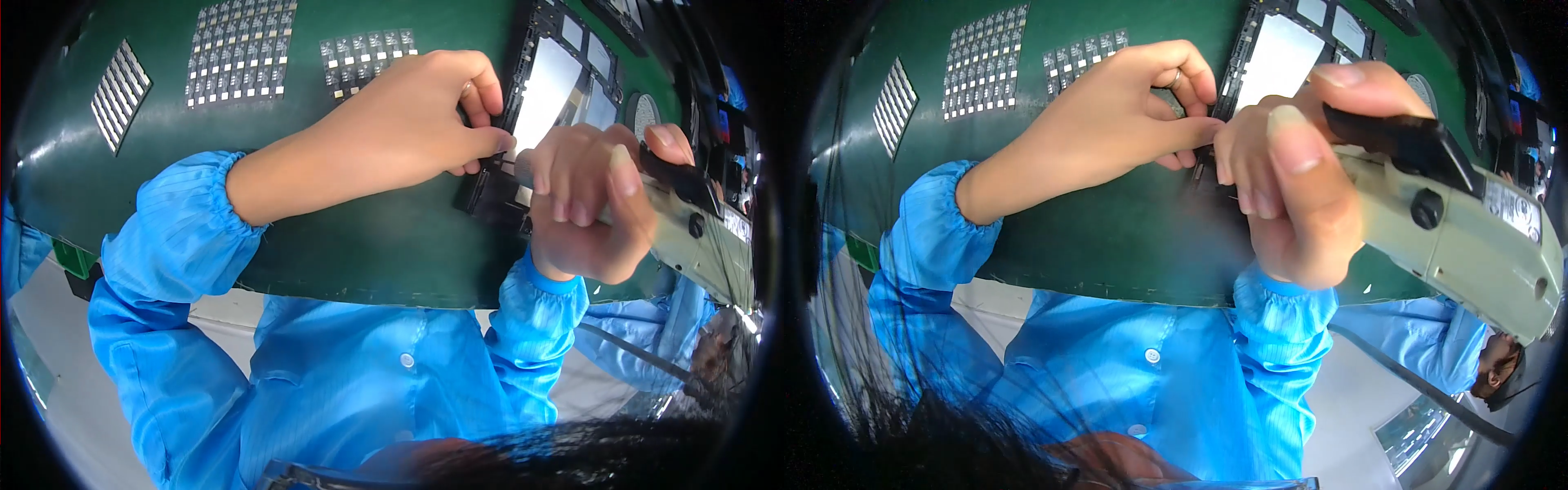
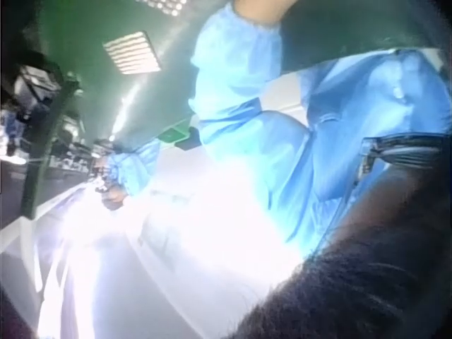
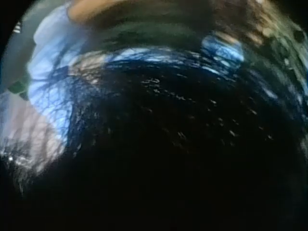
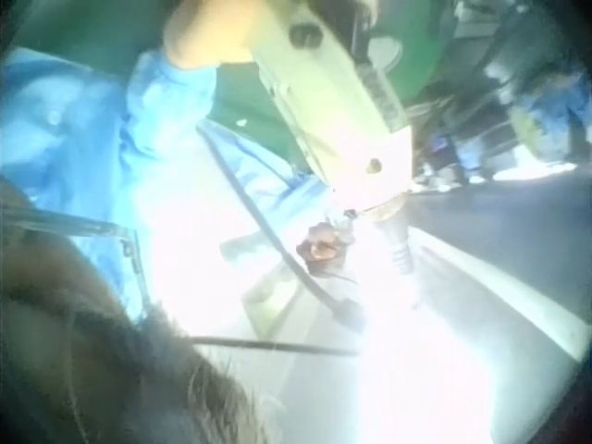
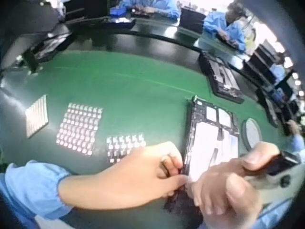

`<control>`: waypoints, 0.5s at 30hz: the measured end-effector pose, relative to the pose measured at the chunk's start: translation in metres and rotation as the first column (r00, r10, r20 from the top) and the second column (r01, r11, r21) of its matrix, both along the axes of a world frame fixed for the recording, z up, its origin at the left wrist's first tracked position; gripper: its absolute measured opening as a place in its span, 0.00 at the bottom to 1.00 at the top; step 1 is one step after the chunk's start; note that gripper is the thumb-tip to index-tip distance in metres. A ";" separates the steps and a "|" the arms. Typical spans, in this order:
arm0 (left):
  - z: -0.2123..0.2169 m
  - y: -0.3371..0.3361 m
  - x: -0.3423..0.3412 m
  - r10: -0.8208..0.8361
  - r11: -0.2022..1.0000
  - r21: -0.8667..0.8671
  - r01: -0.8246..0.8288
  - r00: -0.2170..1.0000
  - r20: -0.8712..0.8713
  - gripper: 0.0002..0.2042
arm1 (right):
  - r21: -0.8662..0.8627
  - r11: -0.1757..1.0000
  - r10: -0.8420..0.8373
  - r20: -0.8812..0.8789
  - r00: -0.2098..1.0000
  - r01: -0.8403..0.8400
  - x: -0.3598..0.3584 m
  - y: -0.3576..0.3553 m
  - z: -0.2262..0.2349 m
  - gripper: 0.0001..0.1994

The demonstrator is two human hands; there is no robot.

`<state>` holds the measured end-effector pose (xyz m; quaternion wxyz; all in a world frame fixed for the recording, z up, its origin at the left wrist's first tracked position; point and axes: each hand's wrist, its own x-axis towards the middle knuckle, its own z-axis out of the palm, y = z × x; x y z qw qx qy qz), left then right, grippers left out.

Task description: Installing small components and securing them with an electric screwdriver inside tablet chassis.

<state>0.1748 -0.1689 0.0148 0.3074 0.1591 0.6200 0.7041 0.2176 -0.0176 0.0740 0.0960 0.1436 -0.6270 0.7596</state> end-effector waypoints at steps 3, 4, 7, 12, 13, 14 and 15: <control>-0.004 0.001 0.002 0.037 0.999 0.021 -0.036 0.998 -0.042 0.11 | -0.005 1.000 0.011 -0.004 1.000 -0.011 0.002 -0.002 -0.004 0.15; -0.004 0.001 0.002 0.036 0.999 0.012 -0.035 0.998 -0.059 0.11 | -0.002 1.000 0.014 0.000 1.000 -0.014 0.001 -0.001 -0.005 0.15; -0.007 0.001 0.003 0.051 0.999 0.002 -0.051 0.996 -0.074 0.11 | -0.015 1.000 0.024 0.006 1.000 -0.024 0.000 0.000 -0.006 0.15; -0.007 0.002 0.002 0.049 0.999 -0.003 -0.049 0.997 -0.064 0.11 | -0.021 1.000 0.025 0.060 0.998 -0.024 -0.003 0.000 -0.006 0.12; -0.007 0.003 0.001 0.042 0.999 0.009 -0.041 0.998 -0.053 0.11 | -0.021 1.000 0.024 0.060 0.998 -0.022 -0.003 -0.002 -0.005 0.12; -0.007 0.003 0.001 0.041 0.999 0.007 -0.041 0.998 -0.053 0.11 | 0.004 1.000 -0.019 0.077 0.997 0.019 -0.002 -0.004 -0.004 0.10; -0.005 0.004 0.001 0.044 0.999 0.002 -0.044 0.998 -0.047 0.11 | 0.030 0.998 -0.063 0.092 0.994 0.060 -0.001 -0.006 -0.003 0.08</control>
